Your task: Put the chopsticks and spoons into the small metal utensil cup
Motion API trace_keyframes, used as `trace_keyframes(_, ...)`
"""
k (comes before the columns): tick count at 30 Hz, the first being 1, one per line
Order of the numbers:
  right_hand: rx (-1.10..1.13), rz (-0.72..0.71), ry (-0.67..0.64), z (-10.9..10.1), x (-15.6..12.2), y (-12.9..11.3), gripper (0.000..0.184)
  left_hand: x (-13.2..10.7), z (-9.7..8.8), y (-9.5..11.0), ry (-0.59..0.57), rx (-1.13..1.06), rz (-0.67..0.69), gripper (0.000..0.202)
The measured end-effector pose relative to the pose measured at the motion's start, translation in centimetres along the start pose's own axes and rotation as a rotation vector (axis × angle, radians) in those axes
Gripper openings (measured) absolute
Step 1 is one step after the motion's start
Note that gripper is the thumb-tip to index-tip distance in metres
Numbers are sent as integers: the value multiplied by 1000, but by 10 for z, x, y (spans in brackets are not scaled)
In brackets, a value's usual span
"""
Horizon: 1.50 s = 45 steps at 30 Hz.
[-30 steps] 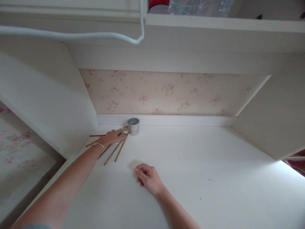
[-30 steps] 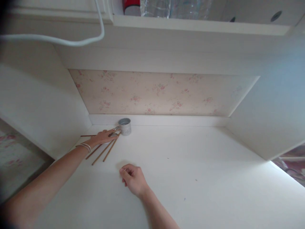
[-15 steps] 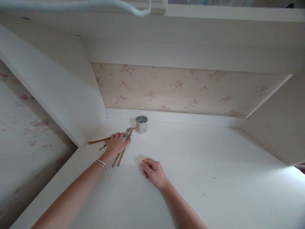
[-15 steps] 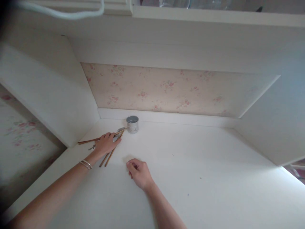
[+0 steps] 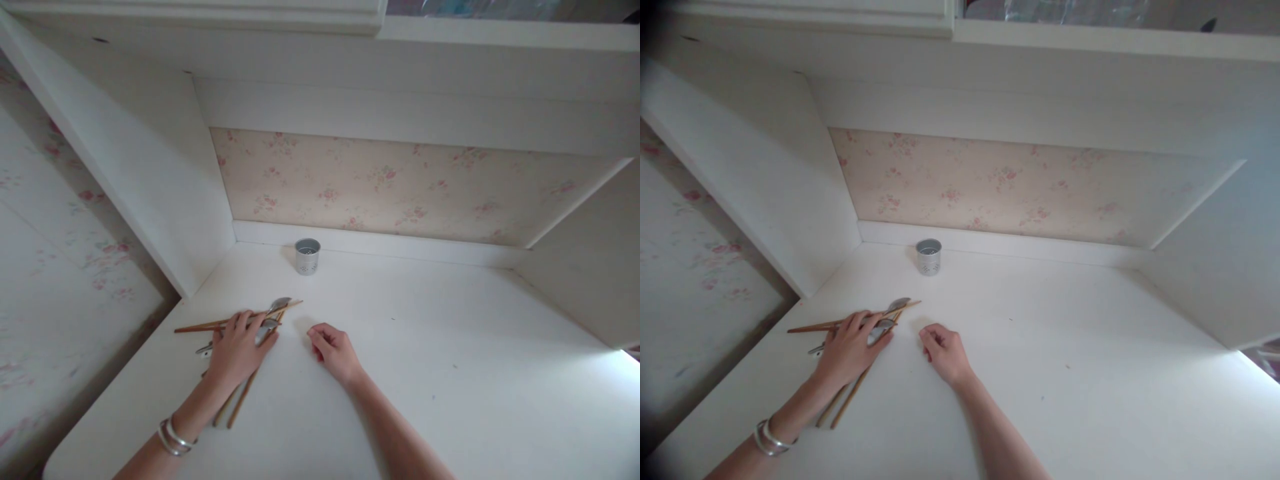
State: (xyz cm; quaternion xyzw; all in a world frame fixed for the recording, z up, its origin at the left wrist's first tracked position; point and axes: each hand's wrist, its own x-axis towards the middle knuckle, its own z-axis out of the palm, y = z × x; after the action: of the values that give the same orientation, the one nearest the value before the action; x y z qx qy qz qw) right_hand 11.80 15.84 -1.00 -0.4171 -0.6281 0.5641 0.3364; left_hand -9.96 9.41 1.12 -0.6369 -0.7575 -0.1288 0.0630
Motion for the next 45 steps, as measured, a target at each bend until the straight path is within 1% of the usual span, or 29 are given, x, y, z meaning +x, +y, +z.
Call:
trace_keyframes(3, 13, -8, 93, 2, 0, 3, 37, -11, 2, 1, -6, -35, 78, 46)
trace_keyframes(5, -15, -17, 160, 2, 3, 4, 41, -12, 3, 0, -4, -50, 93, 48)
trace_keyframes(7, -61, -23, 204, 0, 11, 2, 42, -10, 4, -3, 8, -57, 100, 48)
trace_keyframes(9, -123, -25, 216, -4, 25, -4, 40, -8, 4, -6, 19, -65, 120, 47)
trace_keyframes(12, -263, -32, 213, -12, 55, -21, 34, -7, 4, -11, 44, -85, 139, 48)
trace_keyframes(13, -320, -38, 211, -15, 67, -29, 35, -7, 4, -13, 58, -92, 134, 49)
trace_keyframes(16, -504, -62, 203, -19, 101, -55, 48, -6, 4, -19, 92, -91, 117, 53)
trace_keyframes(18, -621, -66, 194, -18, 122, -71, 57, -4, 6, -24, 112, -83, 120, 54)
trace_keyframes(20, -719, -54, 192, -15, 138, -82, 61, -2, 7, -31, 131, -86, 133, 57)
trace_keyframes(22, -791, -35, 204, -11, 149, -88, 55, 1, 8, -36, 147, -102, 148, 59)
trace_keyframes(25, -850, -20, 240, -7, 156, -89, 38, 4, 7, -40, 159, -142, 156, 57)
trace_keyframes(28, -866, -34, 284, -8, 151, -88, 32, 4, 7, -41, 163, -175, 158, 49)
trace_keyframes(32, -835, -95, 322, -19, 129, -91, 28, 3, 8, -40, 169, -212, 174, 41)
trace_keyframes(38, -730, -158, 336, -40, 71, -94, 25, 2, 8, -37, 159, -254, 177, 34)
trace_keyframes(42, -553, -176, 356, -51, 27, -88, 25, 2, 1, -36, 169, -275, 176, 28)
trace_keyframes(45, -463, -175, 382, -56, -3, -81, 24, 6, -6, -42, 173, -339, 170, 26)
